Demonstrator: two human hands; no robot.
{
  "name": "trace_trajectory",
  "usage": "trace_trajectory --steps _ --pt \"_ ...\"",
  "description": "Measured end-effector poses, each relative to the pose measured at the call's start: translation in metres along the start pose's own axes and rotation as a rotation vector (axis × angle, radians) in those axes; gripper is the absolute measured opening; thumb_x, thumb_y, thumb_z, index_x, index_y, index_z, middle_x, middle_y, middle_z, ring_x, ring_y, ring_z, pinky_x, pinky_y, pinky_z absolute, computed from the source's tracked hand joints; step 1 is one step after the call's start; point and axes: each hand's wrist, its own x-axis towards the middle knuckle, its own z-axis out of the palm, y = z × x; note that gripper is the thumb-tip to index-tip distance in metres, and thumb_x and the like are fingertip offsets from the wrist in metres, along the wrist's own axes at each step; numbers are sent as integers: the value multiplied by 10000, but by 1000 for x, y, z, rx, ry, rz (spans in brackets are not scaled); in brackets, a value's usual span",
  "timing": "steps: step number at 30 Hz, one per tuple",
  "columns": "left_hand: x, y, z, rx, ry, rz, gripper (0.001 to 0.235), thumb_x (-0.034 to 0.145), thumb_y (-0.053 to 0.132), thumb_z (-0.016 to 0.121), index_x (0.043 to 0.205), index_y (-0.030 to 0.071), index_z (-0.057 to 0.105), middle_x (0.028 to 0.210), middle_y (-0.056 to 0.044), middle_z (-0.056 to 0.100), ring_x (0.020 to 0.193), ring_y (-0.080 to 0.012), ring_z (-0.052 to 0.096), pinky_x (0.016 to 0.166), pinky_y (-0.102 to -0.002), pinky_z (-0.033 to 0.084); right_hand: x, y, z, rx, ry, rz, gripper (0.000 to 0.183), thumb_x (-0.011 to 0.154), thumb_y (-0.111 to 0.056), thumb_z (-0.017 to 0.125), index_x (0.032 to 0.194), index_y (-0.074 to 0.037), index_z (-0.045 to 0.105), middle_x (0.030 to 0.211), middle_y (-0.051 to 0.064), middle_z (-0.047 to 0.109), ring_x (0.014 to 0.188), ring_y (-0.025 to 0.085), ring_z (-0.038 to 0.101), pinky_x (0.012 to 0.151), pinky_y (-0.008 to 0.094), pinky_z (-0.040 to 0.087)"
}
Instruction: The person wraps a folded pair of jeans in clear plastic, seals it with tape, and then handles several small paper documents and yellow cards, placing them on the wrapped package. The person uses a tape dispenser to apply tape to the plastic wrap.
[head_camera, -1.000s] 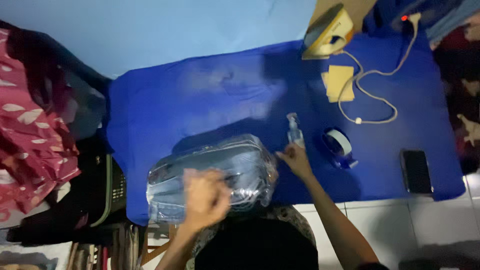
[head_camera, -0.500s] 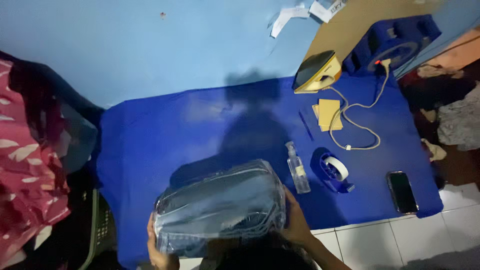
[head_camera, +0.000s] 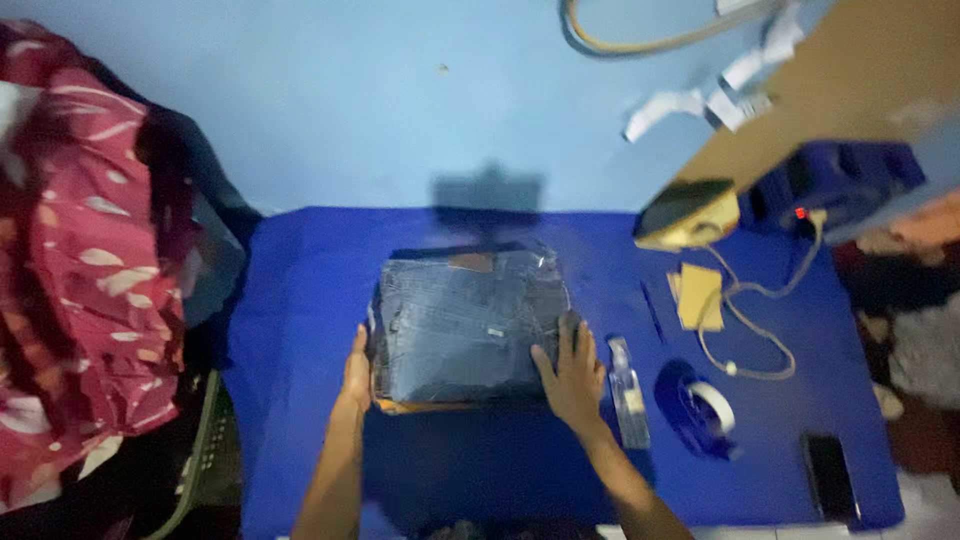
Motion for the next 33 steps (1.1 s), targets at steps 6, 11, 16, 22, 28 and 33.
trace_trajectory --steps 6,11,16,22,28,33 --pt "38 6 -8 607 210 91 604 1017 540 445 1440 155 639 1232 -145 748 827 -333 651 684 -482 431 44 -18 -4 56 -78 115 834 946 -614 519 1612 -206 227 1628 268 254 1474 462 295 1126 634 280" --pt "33 -9 -19 -51 54 37 397 1091 305 492 1373 56 619 1206 -175 706 940 -252 685 790 -401 609 25 -5 9 72 -38 76 809 978 -490 526 1635 -138 212 1638 324 226 1440 515 290 1105 686 191" --pt "22 -27 -31 -315 -186 30 317 1022 192 499 1324 191 596 1270 -28 700 1079 -155 706 894 -340 609 15 23 28 133 98 -140 793 964 -391 556 1609 -43 252 1595 358 293 1465 522 315 1207 587 241" --pt "-15 -79 -14 -6 315 524 184 1041 209 674 968 46 719 830 -39 693 715 -122 597 641 -324 509 43 42 23 127 -11 -244 787 974 -339 556 1621 -26 235 1617 361 244 1484 508 278 1203 554 217" --pt "-85 -100 2 512 692 598 178 933 182 656 889 51 769 674 -157 691 572 -195 654 567 -364 509 60 34 6 95 -157 -215 770 966 -371 518 1621 -113 208 1655 268 234 1494 450 282 1180 524 258" --pt "-111 -79 20 624 593 431 344 947 334 574 996 62 777 912 -238 724 900 -420 704 794 -495 539 61 38 5 101 -185 -218 760 988 -374 487 1633 -100 192 1658 272 209 1506 450 251 1183 534 236"
